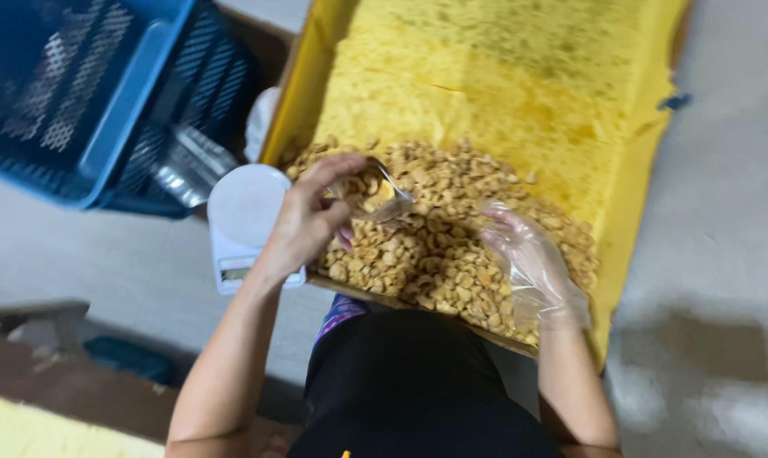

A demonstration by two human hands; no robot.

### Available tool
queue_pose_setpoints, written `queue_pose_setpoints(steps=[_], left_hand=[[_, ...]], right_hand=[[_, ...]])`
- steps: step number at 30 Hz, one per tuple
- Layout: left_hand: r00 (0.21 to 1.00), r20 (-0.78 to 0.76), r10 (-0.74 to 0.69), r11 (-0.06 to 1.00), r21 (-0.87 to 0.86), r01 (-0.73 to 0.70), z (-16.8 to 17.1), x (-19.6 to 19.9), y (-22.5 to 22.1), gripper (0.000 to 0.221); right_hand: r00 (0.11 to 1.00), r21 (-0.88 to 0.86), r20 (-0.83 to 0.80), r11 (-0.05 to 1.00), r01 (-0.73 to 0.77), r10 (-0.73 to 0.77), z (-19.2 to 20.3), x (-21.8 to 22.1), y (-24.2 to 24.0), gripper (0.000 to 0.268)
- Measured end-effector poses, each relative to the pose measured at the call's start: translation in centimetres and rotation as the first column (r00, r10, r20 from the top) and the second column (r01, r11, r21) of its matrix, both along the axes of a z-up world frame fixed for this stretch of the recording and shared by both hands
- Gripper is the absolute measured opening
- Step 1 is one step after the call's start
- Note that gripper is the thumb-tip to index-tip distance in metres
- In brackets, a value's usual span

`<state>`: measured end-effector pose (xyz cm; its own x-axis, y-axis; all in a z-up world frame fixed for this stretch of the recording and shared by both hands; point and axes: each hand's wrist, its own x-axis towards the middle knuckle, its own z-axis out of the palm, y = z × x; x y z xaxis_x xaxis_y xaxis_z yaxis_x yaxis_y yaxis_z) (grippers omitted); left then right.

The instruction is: The person spreads roasted cashews on a yellow-lined tray, then scoops them by hand into small foil pouches, weighs each pouch on a digital scale, and places the filled pouches into a blue basket.

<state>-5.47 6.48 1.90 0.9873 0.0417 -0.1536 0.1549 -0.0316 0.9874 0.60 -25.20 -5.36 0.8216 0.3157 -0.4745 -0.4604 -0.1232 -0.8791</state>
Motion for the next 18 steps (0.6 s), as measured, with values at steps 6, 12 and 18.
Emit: queue_pose_setpoints(steps=[6,12,18], left_hand=[[0.949,0.017,0.315,0.948,-0.061,-0.313,2.3,-5.6,7.2,0.05],[0.858,-0.032,0.512,0.85,-0.125,-0.512,0.8,-7.7,11.4,0.048],[0.836,0.009,0.549,0.834,-0.073,-0.547,-0.1,-7.8,12.2,0.047]], right_hand=[[0.972,-0.458,-0.019,0.863,-0.215,0.233,-0.3,0.4,2.7,0.039],[0.93,-0.598,-0.047,0.736,-0.319,0.364,-0.8,0.1,5.3,0.042],[0.858,-0.669,0.014,0.643,-0.373,0.513,-1.9,-0.3,5.4,0.044]])
